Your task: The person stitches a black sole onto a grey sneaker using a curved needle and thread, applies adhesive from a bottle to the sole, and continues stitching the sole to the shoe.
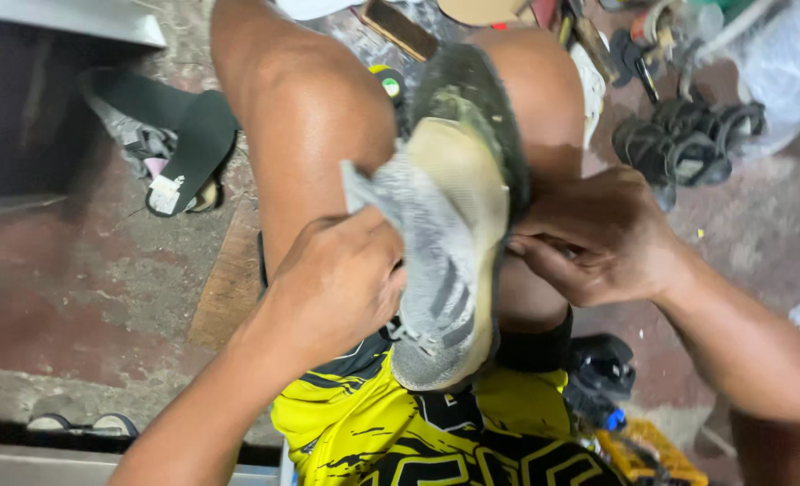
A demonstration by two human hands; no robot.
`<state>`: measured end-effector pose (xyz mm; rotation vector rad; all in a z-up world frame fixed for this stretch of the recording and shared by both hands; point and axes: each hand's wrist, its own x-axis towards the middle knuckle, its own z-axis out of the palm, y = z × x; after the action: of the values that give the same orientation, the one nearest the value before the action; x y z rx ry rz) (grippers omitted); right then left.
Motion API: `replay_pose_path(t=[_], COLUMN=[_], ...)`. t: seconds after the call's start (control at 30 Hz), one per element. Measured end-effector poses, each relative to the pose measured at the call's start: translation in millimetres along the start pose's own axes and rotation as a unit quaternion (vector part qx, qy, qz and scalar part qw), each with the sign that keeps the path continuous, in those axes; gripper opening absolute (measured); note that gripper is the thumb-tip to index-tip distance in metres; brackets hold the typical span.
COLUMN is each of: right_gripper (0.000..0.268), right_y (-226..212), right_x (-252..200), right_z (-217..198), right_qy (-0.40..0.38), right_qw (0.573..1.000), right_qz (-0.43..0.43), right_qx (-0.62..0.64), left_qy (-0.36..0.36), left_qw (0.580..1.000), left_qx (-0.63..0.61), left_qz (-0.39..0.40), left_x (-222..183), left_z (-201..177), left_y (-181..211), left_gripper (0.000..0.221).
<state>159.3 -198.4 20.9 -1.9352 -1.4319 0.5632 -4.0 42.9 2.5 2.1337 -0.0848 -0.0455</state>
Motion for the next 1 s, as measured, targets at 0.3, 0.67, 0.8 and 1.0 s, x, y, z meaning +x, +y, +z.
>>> replay_pose_path(t=[0.3,0.67,0.8,1.0], right_gripper=[0.009,0.007,0.003,0.009], right_y=[34,27,20,5], right_x=[-67,-72,-69,-58], right_z=[-7,-11,-9,-8], right_qy=[0.148,0.129,0.094,0.104], right_qw=[0.983,0.988,0.988,0.987], right_qz=[0.055,0.086,0.124,0.110], right_qx=[0.089,0.029,0.010,0.054], left_qy=[0.348,0.117,0.098,0.113], left_qw=[0.894,0.984,0.992,0.900], left_qx=[-0.187,0.067,0.010,-0.417], left_qz=[-0.210,0.120,0.080,-0.056], left_x=[-75,-4,-1,-27], left_z=[-60,19,19,0], left_y=[16,47,31,28], left_gripper=[0.007,0.036,0.021,0.013])
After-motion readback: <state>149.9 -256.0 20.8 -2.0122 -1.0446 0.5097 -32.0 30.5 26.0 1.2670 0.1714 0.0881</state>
